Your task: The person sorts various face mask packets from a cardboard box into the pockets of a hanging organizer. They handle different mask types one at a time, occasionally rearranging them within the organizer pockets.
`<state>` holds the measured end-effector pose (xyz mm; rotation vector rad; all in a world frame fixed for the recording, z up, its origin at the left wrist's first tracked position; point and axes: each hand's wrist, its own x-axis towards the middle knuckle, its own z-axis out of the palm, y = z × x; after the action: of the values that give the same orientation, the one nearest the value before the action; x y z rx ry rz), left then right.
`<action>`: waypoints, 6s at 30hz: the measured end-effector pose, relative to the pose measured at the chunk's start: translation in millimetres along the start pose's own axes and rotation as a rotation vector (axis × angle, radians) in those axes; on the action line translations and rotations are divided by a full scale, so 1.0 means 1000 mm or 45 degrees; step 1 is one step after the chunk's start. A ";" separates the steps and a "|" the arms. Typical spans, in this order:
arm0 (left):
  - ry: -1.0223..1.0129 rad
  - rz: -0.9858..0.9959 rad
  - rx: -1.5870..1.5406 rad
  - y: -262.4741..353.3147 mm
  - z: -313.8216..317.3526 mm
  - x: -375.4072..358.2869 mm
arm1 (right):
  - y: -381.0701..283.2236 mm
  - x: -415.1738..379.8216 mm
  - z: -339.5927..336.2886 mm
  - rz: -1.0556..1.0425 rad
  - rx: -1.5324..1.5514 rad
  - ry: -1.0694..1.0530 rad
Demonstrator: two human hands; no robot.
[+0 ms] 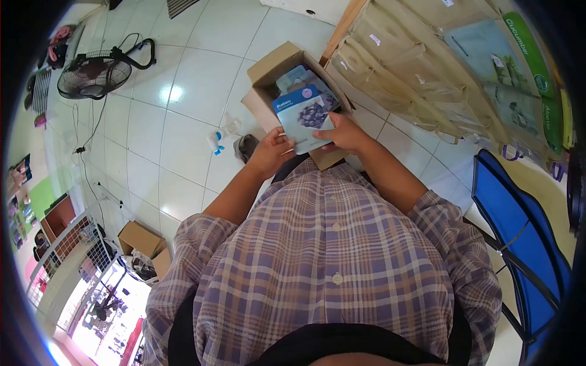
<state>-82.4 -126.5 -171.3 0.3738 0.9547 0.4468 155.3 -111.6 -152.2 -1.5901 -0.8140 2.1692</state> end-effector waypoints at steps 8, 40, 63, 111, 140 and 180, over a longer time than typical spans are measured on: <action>0.162 0.195 -0.035 0.008 0.030 0.004 | 0.003 -0.030 -0.033 -0.153 -0.142 0.025; -0.372 1.422 0.738 0.315 0.275 0.026 | -0.269 -0.206 -0.072 -1.820 -1.127 1.502; -0.048 1.511 1.339 0.329 0.240 0.033 | -0.266 -0.185 -0.070 -1.649 -1.029 1.398; 0.180 1.644 1.983 0.343 0.253 0.015 | -0.297 -0.196 -0.061 -0.825 -1.820 1.276; 0.215 1.630 2.046 0.345 0.252 0.017 | -0.294 -0.199 -0.077 -0.908 -1.567 1.112; 0.384 2.357 1.319 0.266 0.180 0.028 | -0.236 -0.166 -0.031 -2.201 -1.751 1.461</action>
<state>30.4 94.2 35.5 2.2341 0.8130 1.6832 222.0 -13.7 112.9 -1.0433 -1.9988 -0.6561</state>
